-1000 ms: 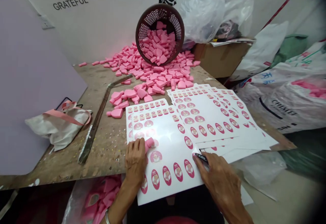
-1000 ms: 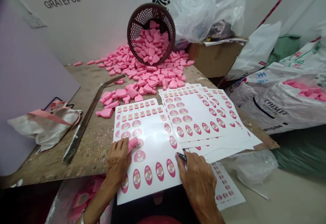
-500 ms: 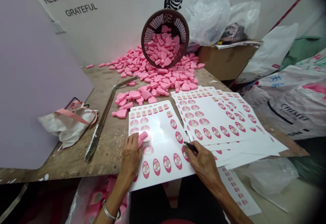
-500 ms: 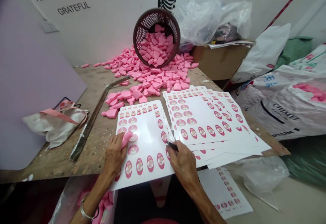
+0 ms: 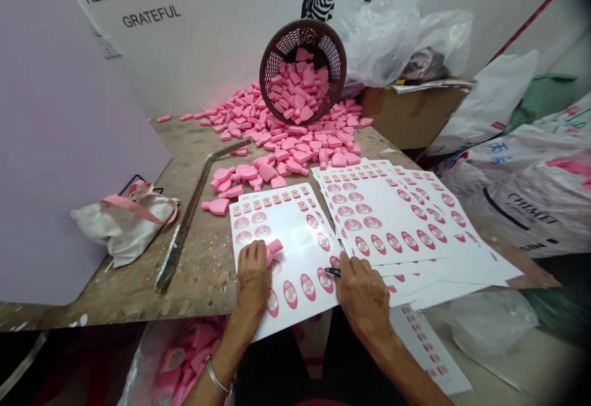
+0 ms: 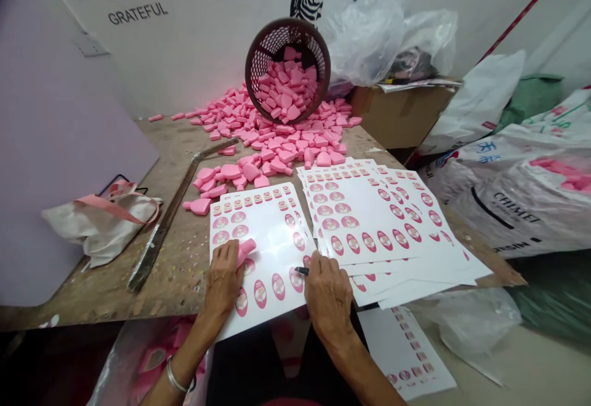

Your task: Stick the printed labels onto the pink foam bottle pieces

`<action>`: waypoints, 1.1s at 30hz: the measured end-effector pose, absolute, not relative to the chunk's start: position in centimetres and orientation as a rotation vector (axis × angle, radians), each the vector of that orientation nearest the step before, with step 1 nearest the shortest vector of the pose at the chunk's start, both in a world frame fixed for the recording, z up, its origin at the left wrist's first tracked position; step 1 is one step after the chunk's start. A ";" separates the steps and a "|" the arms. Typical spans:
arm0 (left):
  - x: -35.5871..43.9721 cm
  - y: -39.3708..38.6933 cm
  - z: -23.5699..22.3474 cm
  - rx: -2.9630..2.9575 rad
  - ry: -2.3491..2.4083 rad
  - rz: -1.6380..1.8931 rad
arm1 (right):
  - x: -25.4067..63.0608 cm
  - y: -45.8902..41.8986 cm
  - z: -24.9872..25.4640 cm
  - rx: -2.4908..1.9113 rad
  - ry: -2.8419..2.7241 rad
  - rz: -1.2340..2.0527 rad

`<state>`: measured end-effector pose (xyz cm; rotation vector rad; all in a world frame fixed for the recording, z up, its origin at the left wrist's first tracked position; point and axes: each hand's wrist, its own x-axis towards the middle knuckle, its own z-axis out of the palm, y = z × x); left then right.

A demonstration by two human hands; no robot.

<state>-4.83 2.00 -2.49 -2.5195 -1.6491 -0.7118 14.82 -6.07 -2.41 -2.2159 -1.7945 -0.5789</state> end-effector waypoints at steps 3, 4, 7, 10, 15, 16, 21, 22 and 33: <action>-4.9 1.9 -2.4 -2.533 -1.657 -0.692 | 14.4 -6.4 -2.1 -2.204 -1.801 -0.613; -4.9 1.9 -2.3 -2.539 -1.657 -0.687 | 14.2 -6.5 -2.0 -2.195 -1.802 -0.621; -4.9 1.8 -2.3 -2.542 -1.660 -0.688 | 13.9 -6.8 -1.3 -2.162 -1.796 -0.604; -4.8 1.8 -2.3 -2.541 -1.663 -0.705 | 13.9 -6.8 -0.7 -2.078 -1.721 -0.423; -5.2 2.0 -2.9 -2.607 -1.660 -0.780 | 15.7 -5.6 -0.8 -2.022 -1.449 0.272; -5.3 2.0 -3.1 -2.623 -1.662 -0.835 | 16.2 -5.3 -0.8 -2.011 -1.402 0.404; -5.7 1.6 -2.0 -2.502 -1.883 -1.358 | 19.8 -4.2 0.1 -1.767 -1.130 0.587; -5.6 1.4 -1.4 -2.406 -2.031 -1.446 | 21.0 -4.2 0.5 -1.755 -1.079 0.557; -2.6 -0.7 0.3 -2.508 -2.944 -1.793 | 38.3 -4.6 0.6 -2.020 -0.767 0.195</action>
